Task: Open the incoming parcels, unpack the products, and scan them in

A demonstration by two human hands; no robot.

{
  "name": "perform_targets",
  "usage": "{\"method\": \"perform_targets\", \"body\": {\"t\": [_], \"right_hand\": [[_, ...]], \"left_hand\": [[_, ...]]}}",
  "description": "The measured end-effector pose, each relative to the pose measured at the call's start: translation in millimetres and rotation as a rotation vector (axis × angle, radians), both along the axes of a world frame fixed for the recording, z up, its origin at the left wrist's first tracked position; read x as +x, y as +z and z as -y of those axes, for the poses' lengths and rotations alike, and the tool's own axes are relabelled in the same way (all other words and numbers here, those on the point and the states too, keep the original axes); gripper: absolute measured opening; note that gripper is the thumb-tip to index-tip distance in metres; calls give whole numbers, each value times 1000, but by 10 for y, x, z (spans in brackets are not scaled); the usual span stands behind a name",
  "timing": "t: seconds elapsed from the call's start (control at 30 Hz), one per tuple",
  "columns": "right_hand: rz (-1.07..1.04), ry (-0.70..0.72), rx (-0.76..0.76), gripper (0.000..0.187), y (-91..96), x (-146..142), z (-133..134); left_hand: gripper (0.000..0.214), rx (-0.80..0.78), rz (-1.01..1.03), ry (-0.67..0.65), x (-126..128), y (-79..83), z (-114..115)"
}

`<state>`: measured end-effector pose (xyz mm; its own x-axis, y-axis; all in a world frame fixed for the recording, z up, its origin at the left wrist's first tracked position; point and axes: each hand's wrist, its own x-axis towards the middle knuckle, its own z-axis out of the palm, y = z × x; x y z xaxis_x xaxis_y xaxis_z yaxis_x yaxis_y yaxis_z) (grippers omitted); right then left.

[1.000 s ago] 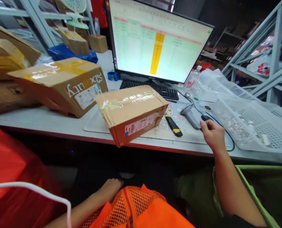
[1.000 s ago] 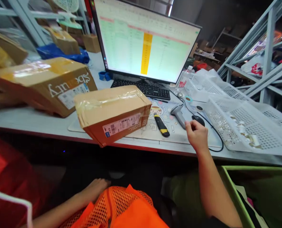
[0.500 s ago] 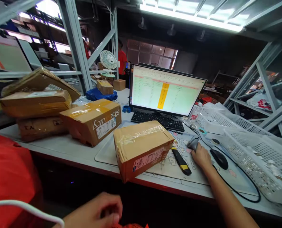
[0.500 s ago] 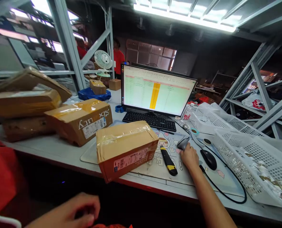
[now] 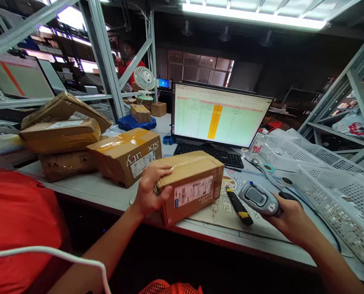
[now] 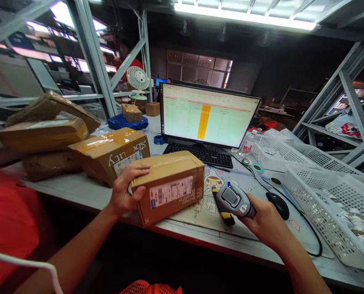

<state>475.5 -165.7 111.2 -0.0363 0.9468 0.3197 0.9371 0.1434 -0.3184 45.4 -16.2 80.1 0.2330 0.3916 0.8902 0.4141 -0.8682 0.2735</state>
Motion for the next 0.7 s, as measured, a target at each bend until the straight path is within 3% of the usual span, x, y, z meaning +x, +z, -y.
{"method": "perform_targets", "body": {"t": [0.2,0.37,0.5,0.7], "right_hand": [[-5,137,46,20,242,-264,239],[37,177,36,15,328,-402,297],[74,287,50,10,386,-547,385],[50,373,-9,11,423,-823,474]], "left_hand": [[39,-214,106,-13,-80,133,-312],[36,-164,50,-3,-35,128,-180],[31,-98,57,-12,19,117,-80],[33,-112,51,16,55,101,-19]]}}
